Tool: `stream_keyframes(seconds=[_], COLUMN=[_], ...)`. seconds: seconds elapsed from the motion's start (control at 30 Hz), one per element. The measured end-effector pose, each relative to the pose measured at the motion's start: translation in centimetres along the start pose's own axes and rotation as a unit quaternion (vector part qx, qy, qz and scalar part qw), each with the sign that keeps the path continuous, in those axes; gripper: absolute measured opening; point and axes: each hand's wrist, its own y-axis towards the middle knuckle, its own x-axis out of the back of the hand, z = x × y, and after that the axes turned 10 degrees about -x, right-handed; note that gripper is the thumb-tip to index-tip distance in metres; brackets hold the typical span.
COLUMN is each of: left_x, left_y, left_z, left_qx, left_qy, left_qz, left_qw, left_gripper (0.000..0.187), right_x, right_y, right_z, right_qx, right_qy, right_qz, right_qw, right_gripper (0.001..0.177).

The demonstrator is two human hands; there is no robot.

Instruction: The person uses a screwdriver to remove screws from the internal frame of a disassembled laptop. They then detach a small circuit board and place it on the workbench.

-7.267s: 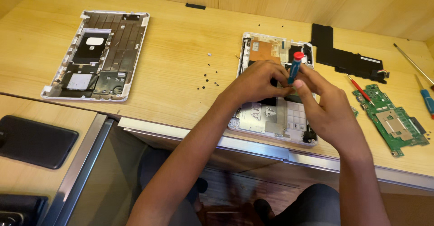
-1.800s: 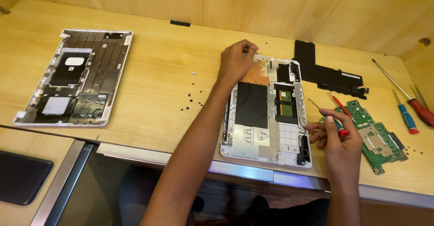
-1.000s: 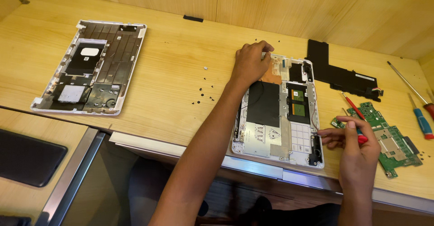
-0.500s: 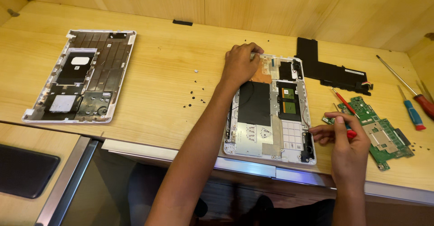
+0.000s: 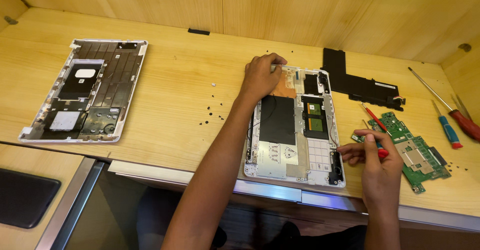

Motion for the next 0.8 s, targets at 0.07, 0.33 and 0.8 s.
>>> stream_keyframes(seconds=[0.07,0.33,0.8], left_x=[-0.09,-0.03,-0.27], left_y=[0.16,0.04,-0.13], left_z=[0.44,0.36,0.54], left_qx=[0.0,0.01,-0.016], left_qy=[-0.013,-0.027,-0.016], left_qz=[-0.011,-0.016,-0.019], left_qw=[1.0,0.999,1.0], left_gripper=[0.021,0.022,0.022], right_x=[0.0,-0.16,-0.06], right_y=[0.0,-0.28,-0.07], right_z=[0.03,0.41,-0.14], right_qx=[-0.002,-0.004,0.008], right_qy=[0.005,-0.01,-0.012], right_qz=[0.001,0.0,0.0], right_qw=[1.0,1.0,1.0], right_gripper=[0.023,0.025,0.021])
